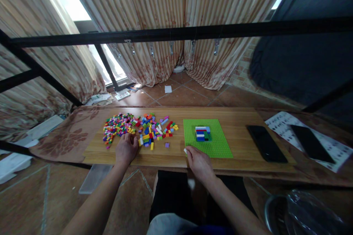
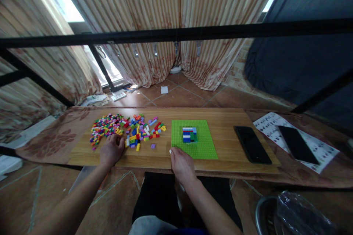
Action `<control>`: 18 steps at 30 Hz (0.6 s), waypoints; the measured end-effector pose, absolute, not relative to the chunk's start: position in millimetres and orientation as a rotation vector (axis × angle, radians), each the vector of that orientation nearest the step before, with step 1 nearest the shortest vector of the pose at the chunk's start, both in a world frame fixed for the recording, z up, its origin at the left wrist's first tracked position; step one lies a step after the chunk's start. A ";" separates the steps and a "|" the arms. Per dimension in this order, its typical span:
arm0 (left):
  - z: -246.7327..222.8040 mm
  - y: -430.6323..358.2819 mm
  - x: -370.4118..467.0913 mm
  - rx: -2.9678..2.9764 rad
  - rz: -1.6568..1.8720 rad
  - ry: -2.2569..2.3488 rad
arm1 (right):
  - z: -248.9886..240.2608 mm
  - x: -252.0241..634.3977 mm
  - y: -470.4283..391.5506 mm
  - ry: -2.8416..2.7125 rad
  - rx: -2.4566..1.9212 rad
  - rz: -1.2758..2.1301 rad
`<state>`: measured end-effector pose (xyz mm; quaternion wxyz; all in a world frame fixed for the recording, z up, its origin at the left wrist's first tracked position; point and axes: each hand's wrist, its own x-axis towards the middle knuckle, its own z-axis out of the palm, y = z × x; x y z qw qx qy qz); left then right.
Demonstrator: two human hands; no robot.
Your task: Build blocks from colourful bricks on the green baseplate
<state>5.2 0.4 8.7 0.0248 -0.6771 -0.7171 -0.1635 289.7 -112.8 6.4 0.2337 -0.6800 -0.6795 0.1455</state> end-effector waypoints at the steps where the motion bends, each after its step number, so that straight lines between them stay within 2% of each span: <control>1: 8.8 0.3 5.3 -2.095 -0.510 -2.216 | 6.8 289.2 -112.5 -1.892 -1.891 0.396; 18: 7.7 0.7 4.9 -2.100 -0.500 -2.221 | 24.4 271.7 -115.4 -2.017 -2.174 0.249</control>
